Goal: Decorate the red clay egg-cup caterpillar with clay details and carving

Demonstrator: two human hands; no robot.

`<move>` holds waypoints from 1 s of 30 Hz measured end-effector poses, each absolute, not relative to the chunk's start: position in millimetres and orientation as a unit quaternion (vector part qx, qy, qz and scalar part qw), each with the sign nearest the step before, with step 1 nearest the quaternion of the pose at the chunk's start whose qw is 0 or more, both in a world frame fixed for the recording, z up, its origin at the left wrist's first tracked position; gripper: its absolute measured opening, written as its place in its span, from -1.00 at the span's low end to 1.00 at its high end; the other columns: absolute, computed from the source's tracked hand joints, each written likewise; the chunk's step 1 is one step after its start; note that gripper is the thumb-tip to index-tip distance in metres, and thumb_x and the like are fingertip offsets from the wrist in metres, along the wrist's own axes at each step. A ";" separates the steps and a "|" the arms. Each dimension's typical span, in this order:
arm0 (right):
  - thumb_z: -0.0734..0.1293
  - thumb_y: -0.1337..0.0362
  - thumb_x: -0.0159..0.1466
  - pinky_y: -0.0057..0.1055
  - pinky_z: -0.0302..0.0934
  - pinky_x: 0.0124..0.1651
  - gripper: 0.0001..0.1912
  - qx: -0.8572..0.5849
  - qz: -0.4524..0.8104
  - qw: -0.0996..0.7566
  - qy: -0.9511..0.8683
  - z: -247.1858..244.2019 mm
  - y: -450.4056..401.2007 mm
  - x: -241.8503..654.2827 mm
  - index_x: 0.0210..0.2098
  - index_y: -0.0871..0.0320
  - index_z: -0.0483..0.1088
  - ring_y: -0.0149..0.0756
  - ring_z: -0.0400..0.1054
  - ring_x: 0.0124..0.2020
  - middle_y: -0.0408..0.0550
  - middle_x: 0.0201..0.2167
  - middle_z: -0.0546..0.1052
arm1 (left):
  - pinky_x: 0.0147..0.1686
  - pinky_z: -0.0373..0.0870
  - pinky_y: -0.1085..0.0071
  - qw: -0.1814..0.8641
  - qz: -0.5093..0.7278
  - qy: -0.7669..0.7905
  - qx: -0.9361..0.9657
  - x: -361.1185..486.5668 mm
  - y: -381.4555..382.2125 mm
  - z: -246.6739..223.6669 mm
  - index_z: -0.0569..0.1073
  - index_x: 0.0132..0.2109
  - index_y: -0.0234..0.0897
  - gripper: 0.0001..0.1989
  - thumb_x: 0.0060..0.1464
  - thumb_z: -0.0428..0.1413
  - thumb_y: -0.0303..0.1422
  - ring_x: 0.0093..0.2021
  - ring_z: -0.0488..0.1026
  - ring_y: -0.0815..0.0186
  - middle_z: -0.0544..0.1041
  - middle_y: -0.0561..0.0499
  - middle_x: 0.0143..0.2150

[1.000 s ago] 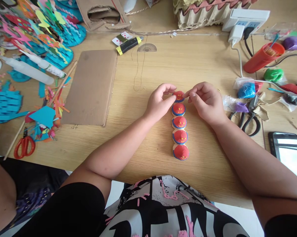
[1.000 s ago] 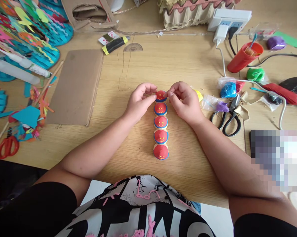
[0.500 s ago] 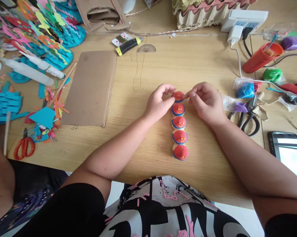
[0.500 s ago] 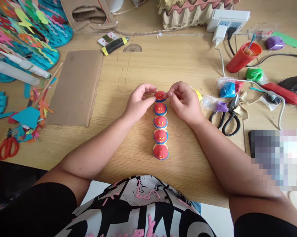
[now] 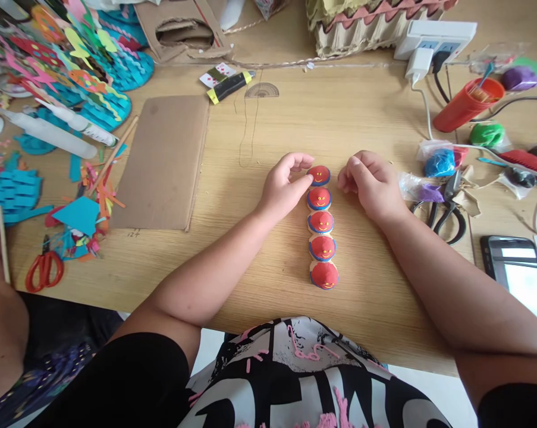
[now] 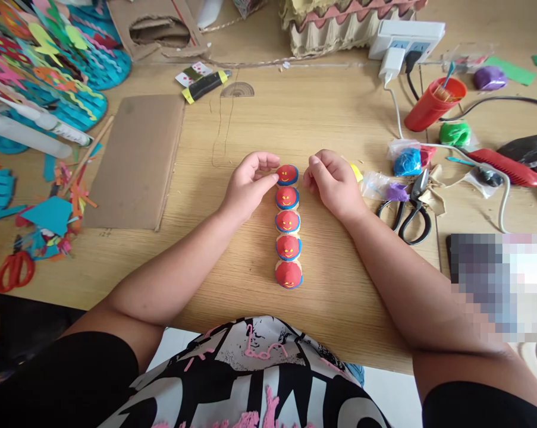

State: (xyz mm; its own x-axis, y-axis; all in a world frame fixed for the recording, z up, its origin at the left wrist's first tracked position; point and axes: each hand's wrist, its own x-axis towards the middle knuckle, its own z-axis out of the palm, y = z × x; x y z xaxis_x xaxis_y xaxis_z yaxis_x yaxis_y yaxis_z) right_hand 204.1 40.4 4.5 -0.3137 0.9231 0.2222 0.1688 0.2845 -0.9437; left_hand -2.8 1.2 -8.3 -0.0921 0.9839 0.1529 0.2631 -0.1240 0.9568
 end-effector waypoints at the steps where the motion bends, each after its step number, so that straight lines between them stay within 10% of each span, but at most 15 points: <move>1: 0.31 -0.44 0.34 -0.25 0.35 -0.45 -0.36 -0.400 0.444 0.426 -0.679 5.7 39.5 203.1 -0.43 0.00 0.29 -0.29 0.37 -0.54 -0.11 -0.52 0.57 | 0.26 0.53 0.18 0.367 0.493 0.551 0.565 -2.8 1.1 -7.9 0.53 0.01 -0.14 -0.72 0.17 0.17 -0.49 0.17 0.62 0.19 0.69 -0.01 0.08; 30: 0.34 -0.31 0.41 -0.21 0.45 -0.11 -0.48 -0.366 0.382 0.461 -0.713 12.8 30.8 201.5 -0.30 0.01 0.44 -0.20 0.55 -0.24 -0.02 -0.24 0.69 | 0.36 0.52 0.18 0.390 0.459 0.524 0.603 -8.2 2.7 -7.8 0.66 0.07 -0.15 -0.66 0.15 0.36 -0.44 0.23 0.64 0.17 0.73 -0.02 0.16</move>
